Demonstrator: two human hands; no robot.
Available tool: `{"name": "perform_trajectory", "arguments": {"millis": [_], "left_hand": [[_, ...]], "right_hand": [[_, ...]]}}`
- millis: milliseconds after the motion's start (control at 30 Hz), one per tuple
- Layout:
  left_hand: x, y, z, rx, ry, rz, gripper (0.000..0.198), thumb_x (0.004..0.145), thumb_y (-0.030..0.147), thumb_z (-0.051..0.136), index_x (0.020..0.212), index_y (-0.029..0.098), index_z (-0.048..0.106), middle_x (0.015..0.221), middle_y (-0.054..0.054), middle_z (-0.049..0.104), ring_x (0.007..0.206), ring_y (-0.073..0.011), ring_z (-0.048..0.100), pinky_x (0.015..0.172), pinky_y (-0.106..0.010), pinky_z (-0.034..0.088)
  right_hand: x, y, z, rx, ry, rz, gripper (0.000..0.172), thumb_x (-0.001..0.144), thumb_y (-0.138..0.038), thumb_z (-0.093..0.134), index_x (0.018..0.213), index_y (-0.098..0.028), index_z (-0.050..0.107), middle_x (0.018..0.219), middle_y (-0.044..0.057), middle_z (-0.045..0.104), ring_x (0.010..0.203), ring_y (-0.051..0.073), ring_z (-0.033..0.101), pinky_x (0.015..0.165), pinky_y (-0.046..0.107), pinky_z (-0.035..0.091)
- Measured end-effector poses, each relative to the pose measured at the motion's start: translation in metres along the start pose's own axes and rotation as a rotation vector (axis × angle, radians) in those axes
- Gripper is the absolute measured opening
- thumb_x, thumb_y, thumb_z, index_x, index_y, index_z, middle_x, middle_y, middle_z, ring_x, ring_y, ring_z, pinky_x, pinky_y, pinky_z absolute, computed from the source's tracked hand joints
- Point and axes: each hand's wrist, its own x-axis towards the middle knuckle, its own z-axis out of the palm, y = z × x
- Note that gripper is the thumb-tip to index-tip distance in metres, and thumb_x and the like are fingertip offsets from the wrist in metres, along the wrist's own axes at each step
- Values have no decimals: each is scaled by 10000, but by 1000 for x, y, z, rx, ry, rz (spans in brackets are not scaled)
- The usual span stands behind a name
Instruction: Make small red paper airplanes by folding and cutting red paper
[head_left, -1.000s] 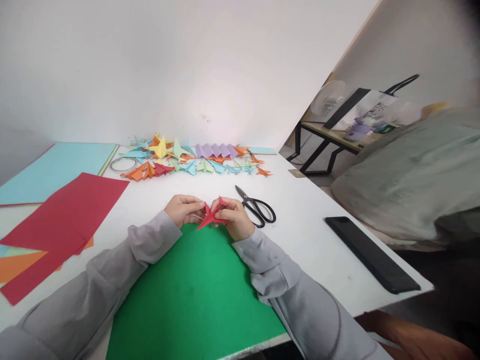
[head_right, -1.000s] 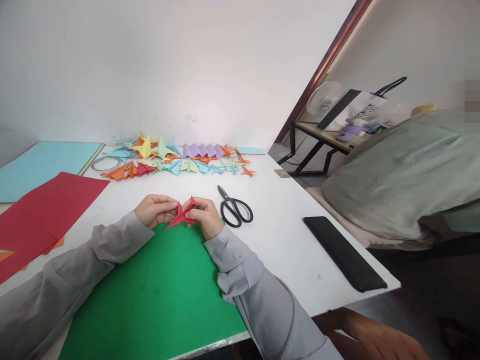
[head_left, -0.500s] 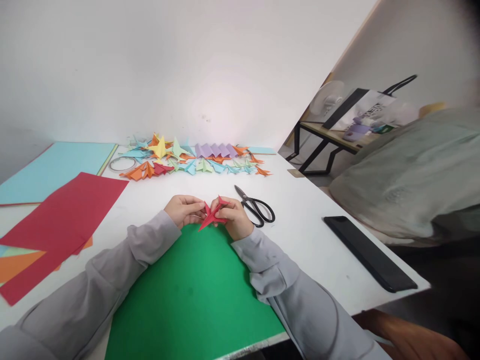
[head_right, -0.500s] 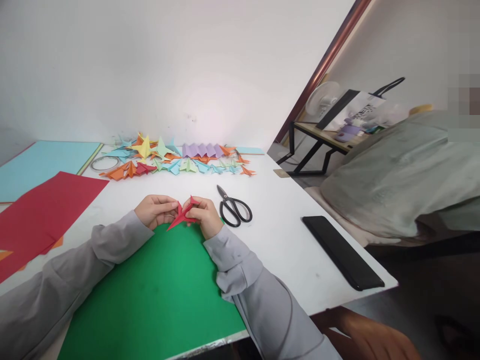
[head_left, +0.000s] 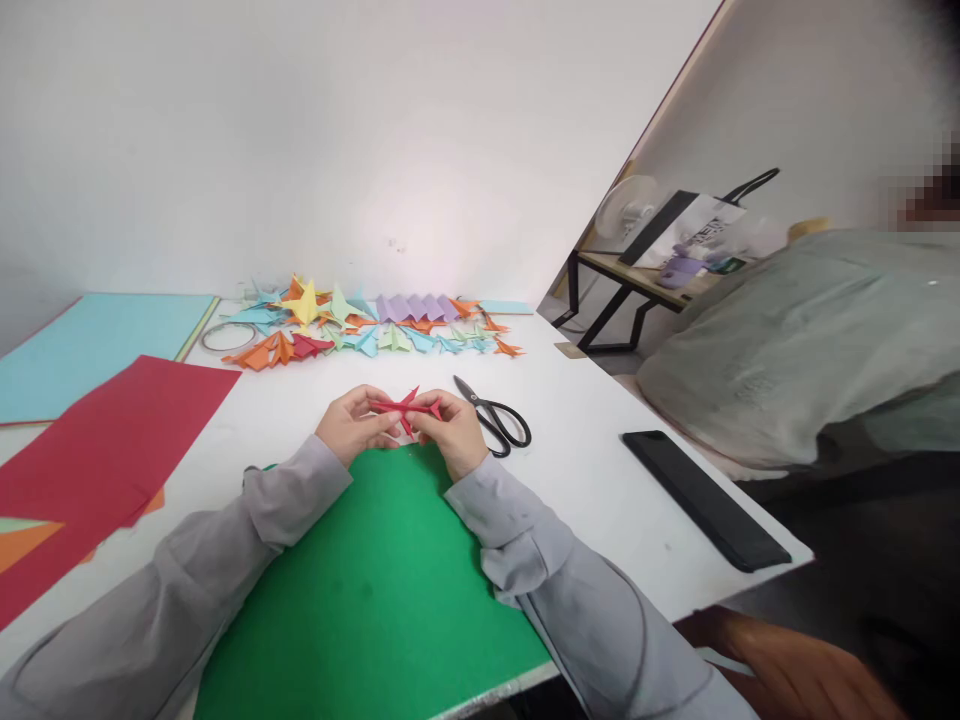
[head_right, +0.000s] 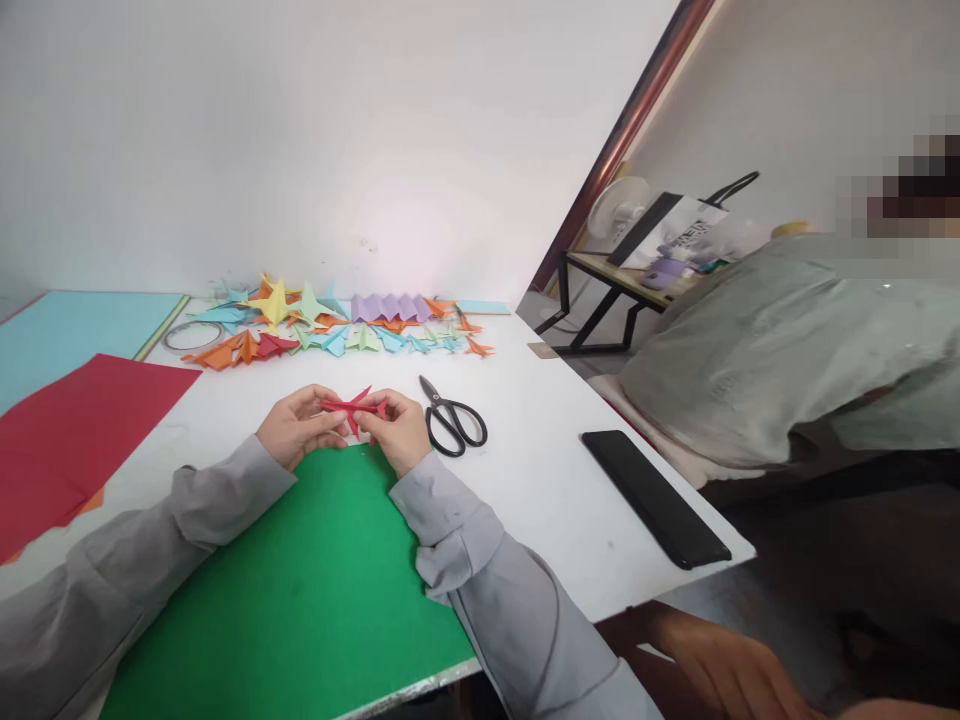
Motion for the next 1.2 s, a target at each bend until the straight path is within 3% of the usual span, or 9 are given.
{"name": "perform_trajectory", "arguments": {"millis": [200, 367, 567, 1067, 1200], "left_hand": [[2, -6, -1, -30, 28, 32, 416, 505, 244, 782, 819, 136, 530, 577, 19, 617, 511, -135, 611, 494, -279, 534], [3, -7, -3, 30, -9, 18, 369, 495, 288, 785, 742, 116, 572, 521, -8, 631, 497, -135, 607, 518, -278, 534], [4, -8, -5, 33, 59, 12, 351, 455, 294, 801, 692, 111, 618, 506, -6, 634, 475, -127, 601, 528, -271, 534], [7, -13, -5, 57, 94, 15, 352, 428, 311, 809, 655, 107, 632, 465, -6, 610, 435, -123, 573, 486, -262, 506], [8, -14, -4, 61, 98, 35, 338, 444, 313, 801, 651, 109, 630, 450, -3, 602, 425, -118, 563, 479, -258, 500]], "right_hand": [[0, 5, 1, -63, -50, -23, 203, 546, -301, 724, 664, -168, 624, 499, -48, 557, 389, 68, 435, 369, 204, 363], [1, 9, 0, -76, -61, -17, 216, 547, -310, 729, 682, -169, 637, 485, -47, 551, 395, 74, 441, 370, 205, 369], [1, 8, -1, -43, -78, -31, 241, 557, -326, 736, 710, -171, 634, 521, -48, 559, 414, 72, 442, 364, 198, 380], [5, 9, -3, -15, -137, -27, 252, 570, -373, 739, 647, -165, 619, 548, -28, 593, 448, 85, 501, 362, 189, 379], [6, 7, -4, -7, -116, -35, 268, 554, -373, 748, 571, -162, 584, 494, -45, 560, 367, 55, 418, 342, 193, 343]]}}
